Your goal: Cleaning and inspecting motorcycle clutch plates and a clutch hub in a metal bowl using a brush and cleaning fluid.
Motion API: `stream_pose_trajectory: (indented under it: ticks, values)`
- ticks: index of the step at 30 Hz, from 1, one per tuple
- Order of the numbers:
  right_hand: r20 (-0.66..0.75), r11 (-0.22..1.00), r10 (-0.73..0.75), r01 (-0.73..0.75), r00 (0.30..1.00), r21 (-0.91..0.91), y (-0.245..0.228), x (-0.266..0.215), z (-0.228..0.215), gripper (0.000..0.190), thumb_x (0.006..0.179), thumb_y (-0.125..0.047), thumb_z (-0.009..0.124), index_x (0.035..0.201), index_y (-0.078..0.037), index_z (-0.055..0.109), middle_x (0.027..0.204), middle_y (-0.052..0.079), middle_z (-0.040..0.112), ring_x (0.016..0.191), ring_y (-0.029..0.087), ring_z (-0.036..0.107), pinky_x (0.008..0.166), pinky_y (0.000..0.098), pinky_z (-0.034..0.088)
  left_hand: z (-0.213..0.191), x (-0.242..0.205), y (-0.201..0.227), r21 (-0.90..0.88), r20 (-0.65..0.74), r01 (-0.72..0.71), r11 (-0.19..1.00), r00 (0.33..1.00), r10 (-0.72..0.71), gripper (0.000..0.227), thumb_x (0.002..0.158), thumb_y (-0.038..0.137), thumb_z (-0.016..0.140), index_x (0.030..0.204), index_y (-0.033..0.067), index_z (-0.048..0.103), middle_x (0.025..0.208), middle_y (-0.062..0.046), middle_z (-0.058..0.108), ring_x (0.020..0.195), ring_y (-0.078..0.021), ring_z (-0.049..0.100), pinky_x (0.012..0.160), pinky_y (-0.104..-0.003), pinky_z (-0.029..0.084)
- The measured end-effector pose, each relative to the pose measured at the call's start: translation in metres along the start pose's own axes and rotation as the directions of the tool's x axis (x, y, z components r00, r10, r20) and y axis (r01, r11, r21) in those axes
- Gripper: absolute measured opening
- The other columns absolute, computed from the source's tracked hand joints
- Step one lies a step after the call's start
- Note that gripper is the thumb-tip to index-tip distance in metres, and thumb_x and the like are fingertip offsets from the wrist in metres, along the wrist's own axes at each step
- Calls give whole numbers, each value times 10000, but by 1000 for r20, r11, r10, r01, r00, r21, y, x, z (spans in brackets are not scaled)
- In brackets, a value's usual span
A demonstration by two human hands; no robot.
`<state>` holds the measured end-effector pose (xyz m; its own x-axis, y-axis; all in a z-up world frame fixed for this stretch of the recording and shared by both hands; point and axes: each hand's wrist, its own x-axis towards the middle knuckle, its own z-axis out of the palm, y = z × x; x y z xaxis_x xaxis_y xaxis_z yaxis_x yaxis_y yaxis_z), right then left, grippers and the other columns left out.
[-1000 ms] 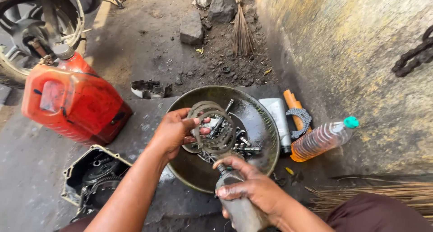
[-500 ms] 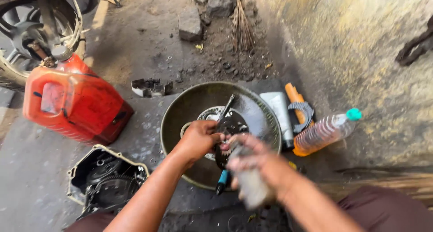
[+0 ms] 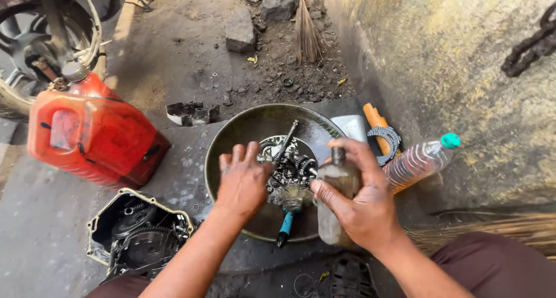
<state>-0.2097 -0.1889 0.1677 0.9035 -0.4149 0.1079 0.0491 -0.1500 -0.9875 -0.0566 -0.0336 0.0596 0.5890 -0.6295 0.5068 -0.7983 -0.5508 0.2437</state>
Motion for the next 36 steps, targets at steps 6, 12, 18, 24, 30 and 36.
stream_pose_trajectory:
  ticks: [6,12,18,24,30,36]
  values:
    - [-70,875,-406,365,911,-318,-16,-5,-19,566,854,-22,798,1343,-75,517,1054,49,656,956,116,651,862,281,542,3,1,-19,-156,278,258,953,938,-208,399,751,21,515,1018,129,792,1053,-158,743,915,-378,695,819,-484,541]
    - [-94,836,-484,428,870,-343,-25,-8,-25,587,862,-38,794,1364,-68,492,1091,52,659,1017,116,655,918,279,544,-22,17,0,-241,549,687,686,679,-487,275,873,108,617,1089,134,786,930,-182,779,853,-300,776,852,-378,580]
    - [-88,863,-447,403,890,-305,-25,-9,-30,602,851,-40,805,1366,-71,494,1082,50,655,1005,116,657,908,273,547,17,4,-26,-516,30,204,832,975,-220,594,719,-86,535,1283,57,658,1323,-175,610,1166,-337,643,914,-378,556]
    - [-78,858,-455,414,887,-303,-29,-6,-33,588,851,-59,797,1355,-76,496,1099,48,662,1010,109,669,896,264,555,22,-15,-43,-254,938,851,-461,101,-331,311,926,72,581,1227,2,549,1090,-90,638,1071,-275,698,997,-614,446]
    - [77,991,-24,14,997,130,-9,-1,-24,588,798,-66,784,1318,-110,513,974,109,690,802,204,698,698,353,582,25,-25,-44,-201,977,914,-351,160,-144,251,935,66,545,1163,39,647,908,-20,665,989,-210,721,892,-541,546]
    - [631,480,518,-807,578,344,34,-21,7,606,770,-85,779,1322,-161,541,897,148,698,622,241,697,502,413,581,9,-5,-47,-470,809,882,-38,414,-417,265,944,98,604,1191,95,697,1064,-43,797,893,-114,748,562,-260,478]
